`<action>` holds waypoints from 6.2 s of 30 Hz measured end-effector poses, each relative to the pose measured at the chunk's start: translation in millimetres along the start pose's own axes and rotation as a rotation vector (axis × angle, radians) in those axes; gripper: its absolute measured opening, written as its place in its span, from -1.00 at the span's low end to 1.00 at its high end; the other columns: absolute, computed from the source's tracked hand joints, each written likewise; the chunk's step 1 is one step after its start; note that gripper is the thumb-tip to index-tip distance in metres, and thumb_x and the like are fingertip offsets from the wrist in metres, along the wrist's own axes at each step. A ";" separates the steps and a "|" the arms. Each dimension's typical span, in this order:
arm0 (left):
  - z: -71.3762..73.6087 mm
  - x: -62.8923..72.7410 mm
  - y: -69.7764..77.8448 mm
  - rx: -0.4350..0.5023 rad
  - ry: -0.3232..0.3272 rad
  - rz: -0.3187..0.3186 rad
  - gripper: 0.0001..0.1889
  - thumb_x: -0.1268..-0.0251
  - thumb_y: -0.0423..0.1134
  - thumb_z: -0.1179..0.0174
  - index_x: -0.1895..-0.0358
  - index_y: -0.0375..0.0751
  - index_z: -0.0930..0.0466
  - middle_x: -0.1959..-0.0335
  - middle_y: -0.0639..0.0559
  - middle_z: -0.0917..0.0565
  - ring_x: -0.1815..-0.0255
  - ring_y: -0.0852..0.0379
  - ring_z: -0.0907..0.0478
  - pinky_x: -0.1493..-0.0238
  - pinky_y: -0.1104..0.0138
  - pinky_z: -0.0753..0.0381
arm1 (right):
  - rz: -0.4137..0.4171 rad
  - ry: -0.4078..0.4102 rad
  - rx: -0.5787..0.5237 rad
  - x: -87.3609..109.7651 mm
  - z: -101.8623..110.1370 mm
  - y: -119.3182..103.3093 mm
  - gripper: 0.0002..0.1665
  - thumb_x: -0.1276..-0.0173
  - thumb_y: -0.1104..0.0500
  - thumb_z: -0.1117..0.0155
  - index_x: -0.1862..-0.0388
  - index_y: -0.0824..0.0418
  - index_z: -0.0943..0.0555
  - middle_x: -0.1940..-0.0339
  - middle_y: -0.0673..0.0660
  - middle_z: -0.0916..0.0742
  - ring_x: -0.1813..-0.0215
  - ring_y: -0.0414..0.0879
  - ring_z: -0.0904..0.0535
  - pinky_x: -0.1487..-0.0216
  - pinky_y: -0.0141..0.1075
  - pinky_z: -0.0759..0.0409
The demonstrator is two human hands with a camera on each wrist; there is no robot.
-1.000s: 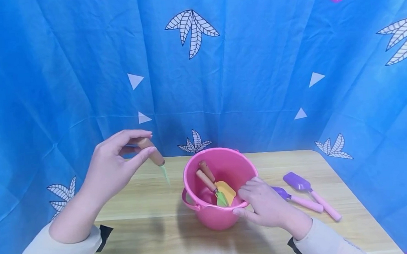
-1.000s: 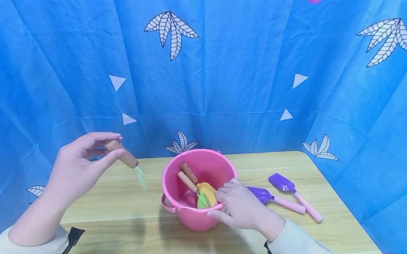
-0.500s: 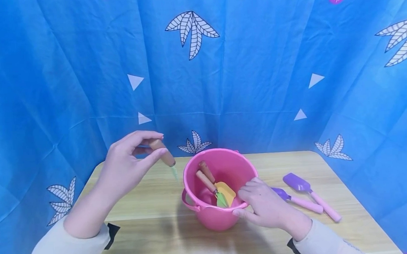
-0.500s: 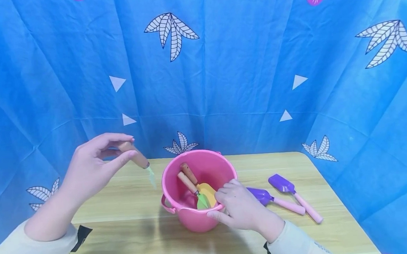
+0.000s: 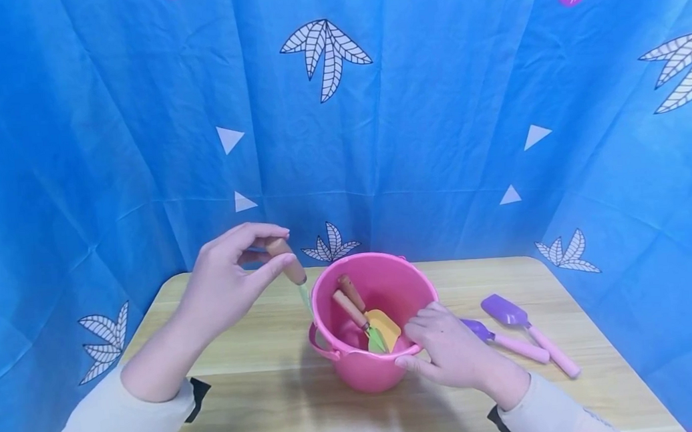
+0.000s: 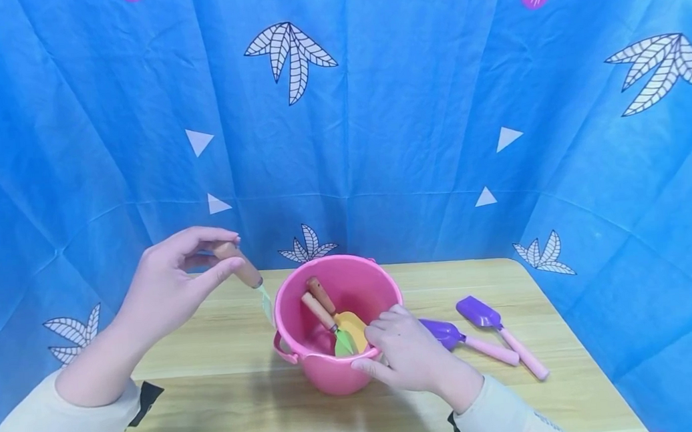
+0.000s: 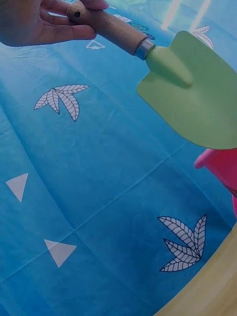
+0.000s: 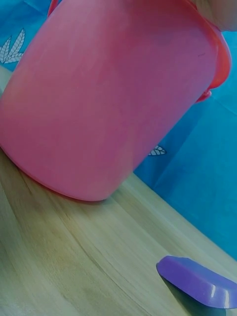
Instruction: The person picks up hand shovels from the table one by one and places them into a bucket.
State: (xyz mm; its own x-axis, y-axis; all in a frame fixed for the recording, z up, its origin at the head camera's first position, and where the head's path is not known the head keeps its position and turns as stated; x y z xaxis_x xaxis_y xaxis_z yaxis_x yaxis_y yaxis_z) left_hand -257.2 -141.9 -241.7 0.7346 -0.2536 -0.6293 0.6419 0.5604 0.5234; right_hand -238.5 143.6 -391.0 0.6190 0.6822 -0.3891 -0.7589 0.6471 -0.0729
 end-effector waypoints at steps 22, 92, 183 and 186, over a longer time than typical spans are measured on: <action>11.6 -4.4 14.8 0.058 0.064 -0.056 -0.62 -0.14 -0.34 -0.46 -0.06 -0.12 -0.68 0.16 0.09 -0.70 0.19 0.15 -0.71 0.16 0.55 -0.61 | -0.013 -0.009 -0.001 0.6 -1.8 0.4 -0.71 -0.42 -0.26 -0.19 0.37 -0.14 -0.55 0.46 -0.32 -0.47 0.25 -0.32 -0.40 0.05 -0.25 -0.46; -136.0 34.9 -29.8 0.218 -0.227 0.351 -0.74 -0.15 -0.08 -0.49 0.19 0.15 -0.58 0.33 0.22 -0.60 0.19 0.15 -0.60 0.28 0.37 -0.68 | 0.011 0.035 -0.018 -0.5 -1.2 0.4 -0.72 -0.40 -0.24 -0.23 0.37 -0.13 -0.57 0.47 -0.34 -0.48 0.27 -0.33 -0.41 0.07 -0.25 -0.44; -175.0 22.6 -40.2 0.127 -0.623 0.548 -0.91 -0.21 -0.35 -0.36 0.23 -0.11 -0.71 0.43 -0.20 -0.69 0.49 -0.10 -0.67 0.62 0.35 -0.58 | 0.003 0.038 -0.013 -0.5 -2.0 0.5 -0.72 -0.40 -0.24 -0.23 0.37 -0.12 -0.56 0.45 -0.33 -0.50 0.26 -0.33 -0.44 0.04 -0.24 -0.44; -175.9 24.2 -43.1 0.185 -0.600 0.566 -0.92 -0.26 -0.37 -0.32 0.24 -0.12 -0.69 0.42 -0.21 -0.69 0.46 -0.11 -0.68 0.58 0.34 -0.62 | 0.004 0.036 -0.011 -0.4 -2.5 0.7 -0.73 -0.40 -0.24 -0.23 0.37 -0.13 -0.56 0.45 -0.33 -0.50 0.26 -0.33 -0.43 0.04 -0.24 -0.44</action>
State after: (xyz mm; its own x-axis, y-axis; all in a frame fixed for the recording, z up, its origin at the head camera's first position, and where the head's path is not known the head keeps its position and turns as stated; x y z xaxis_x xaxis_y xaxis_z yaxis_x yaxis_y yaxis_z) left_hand -305.8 -33.5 -380.5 0.9148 -0.3786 0.1408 0.1289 0.6040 0.7865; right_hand -239.8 142.9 -393.2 0.6087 0.6719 -0.4220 -0.7636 0.6405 -0.0816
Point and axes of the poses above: each hand's wrist, its own x-axis away from the middle knuckle, its own z-axis out of the back of the hand, y = z × x, the point moved 6 cm from there along -x, towards the middle knuckle
